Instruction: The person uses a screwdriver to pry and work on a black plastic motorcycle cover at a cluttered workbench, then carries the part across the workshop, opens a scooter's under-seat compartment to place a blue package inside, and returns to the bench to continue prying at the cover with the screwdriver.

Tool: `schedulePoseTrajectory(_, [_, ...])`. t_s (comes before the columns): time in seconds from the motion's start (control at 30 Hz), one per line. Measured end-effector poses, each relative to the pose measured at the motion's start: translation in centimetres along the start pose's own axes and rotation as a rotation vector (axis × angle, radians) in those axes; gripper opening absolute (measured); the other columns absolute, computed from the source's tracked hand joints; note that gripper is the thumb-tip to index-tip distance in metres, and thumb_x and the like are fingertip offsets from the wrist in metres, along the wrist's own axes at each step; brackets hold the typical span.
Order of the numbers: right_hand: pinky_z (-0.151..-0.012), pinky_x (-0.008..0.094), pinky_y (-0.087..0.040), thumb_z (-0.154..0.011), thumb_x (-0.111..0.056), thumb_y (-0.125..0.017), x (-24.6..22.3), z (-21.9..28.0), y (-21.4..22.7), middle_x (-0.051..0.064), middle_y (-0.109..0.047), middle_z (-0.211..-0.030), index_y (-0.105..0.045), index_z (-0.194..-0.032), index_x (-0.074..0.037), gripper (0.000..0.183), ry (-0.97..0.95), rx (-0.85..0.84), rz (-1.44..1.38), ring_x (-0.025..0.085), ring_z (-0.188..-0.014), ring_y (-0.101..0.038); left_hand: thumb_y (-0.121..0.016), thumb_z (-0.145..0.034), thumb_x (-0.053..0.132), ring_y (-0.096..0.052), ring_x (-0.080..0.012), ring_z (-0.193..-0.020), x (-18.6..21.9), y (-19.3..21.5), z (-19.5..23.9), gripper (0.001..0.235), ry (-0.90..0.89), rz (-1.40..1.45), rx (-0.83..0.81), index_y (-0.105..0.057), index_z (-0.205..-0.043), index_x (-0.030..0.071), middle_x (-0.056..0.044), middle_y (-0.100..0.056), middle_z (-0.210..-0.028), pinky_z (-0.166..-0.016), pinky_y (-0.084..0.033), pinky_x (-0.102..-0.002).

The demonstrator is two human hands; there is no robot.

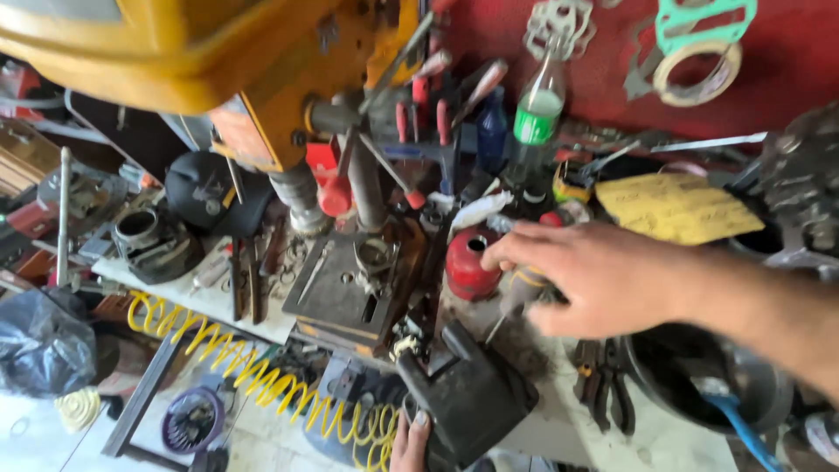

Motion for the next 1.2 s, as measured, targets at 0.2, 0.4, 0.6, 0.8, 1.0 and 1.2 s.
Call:
schedulePoseTrajectory(0.2, [-0.073,0.048,-0.058,-0.094,-0.055,-0.067,-1.8,1.0,2.5,0.006,-0.077,-0.079,-0.063,-0.106,-0.020,0.037,0.276,0.471,-0.053,0.031,-0.075,-0.073,-0.061,-0.093,0.031,-0.065,-0.0241,-0.120,5.1,-5.6,-3.4,0.060,0.119,0.132,0.069,-0.055,-0.142,-0.004,-0.014,-0.065,-0.138,-0.099,-0.052,-0.036])
schedulePoseTrajectory(0.4, [-0.075,0.036,-0.060,-0.094,-0.036,-0.058,-1.1,-0.1,1.0,-0.002,-0.072,-0.092,-0.051,-0.144,-0.024,0.052,0.027,-0.028,-0.310,0.019,-0.071,-0.072,-0.061,-0.093,0.033,-0.065,-0.0214,-0.118,6.4,-5.7,-2.1,0.065,0.235,0.126,0.064,-0.049,-0.148,-0.001,-0.017,-0.067,-0.135,-0.097,-0.051,-0.031])
schedulePoseTrajectory(0.6, [-0.065,0.044,-0.056,-0.084,-0.027,-0.066,-1.7,1.1,1.5,0.010,-0.073,-0.104,-0.055,-0.139,-0.011,0.058,0.530,0.442,-0.526,0.026,-0.077,-0.074,-0.058,-0.096,0.033,-0.065,-0.0200,-0.114,7.5,-5.5,-2.7,0.062,0.117,0.057,0.065,-0.053,-0.144,-0.005,-0.016,-0.067,-0.134,-0.095,-0.052,-0.031])
schedulePoseTrajectory(0.8, [-0.077,0.044,-0.059,-0.082,-0.047,-0.069,-0.8,0.2,1.0,0.006,-0.070,-0.066,-0.055,-0.144,-0.026,0.067,0.120,0.219,-0.238,0.030,-0.072,-0.075,-0.060,-0.095,0.033,-0.067,-0.0183,-0.115,7.4,-5.3,-2.7,0.059,0.055,0.027,0.086,-0.057,-0.141,-0.004,-0.012,-0.067,-0.135,-0.096,-0.052,-0.029])
schedulePoseTrajectory(1.0, [-0.088,0.036,-0.060,-0.102,-0.064,-0.049,0.3,0.2,-1.4,0.004,-0.073,-0.086,-0.058,-0.121,-0.023,0.047,-0.080,-0.194,0.047,0.020,-0.088,-0.075,-0.063,-0.091,0.031,-0.069,-0.0237,-0.107,6.5,-6.1,-3.1,0.060,0.232,0.228,0.043,-0.053,-0.142,0.002,-0.017,-0.069,-0.126,-0.091,-0.054,-0.035])
schedulePoseTrajectory(1.2, [-0.083,0.046,-0.056,-0.091,-0.058,-0.063,-2.5,0.5,3.2,0.006,-0.073,-0.096,-0.063,-0.111,-0.018,0.045,0.213,0.295,-0.074,0.029,-0.086,-0.073,-0.063,-0.091,0.029,-0.068,-0.0235,-0.109,5.0,-5.9,-3.2,0.059,0.145,0.283,-0.029,-0.053,-0.142,0.000,-0.016,-0.069,-0.126,-0.092,-0.054,-0.034])
Point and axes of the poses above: each hand's wrist, its own z-axis away from the middle knuckle, its own y-axis out of the back of the hand, x = y × z, the point moved 9 cm from there along -z, towards the middle knuckle
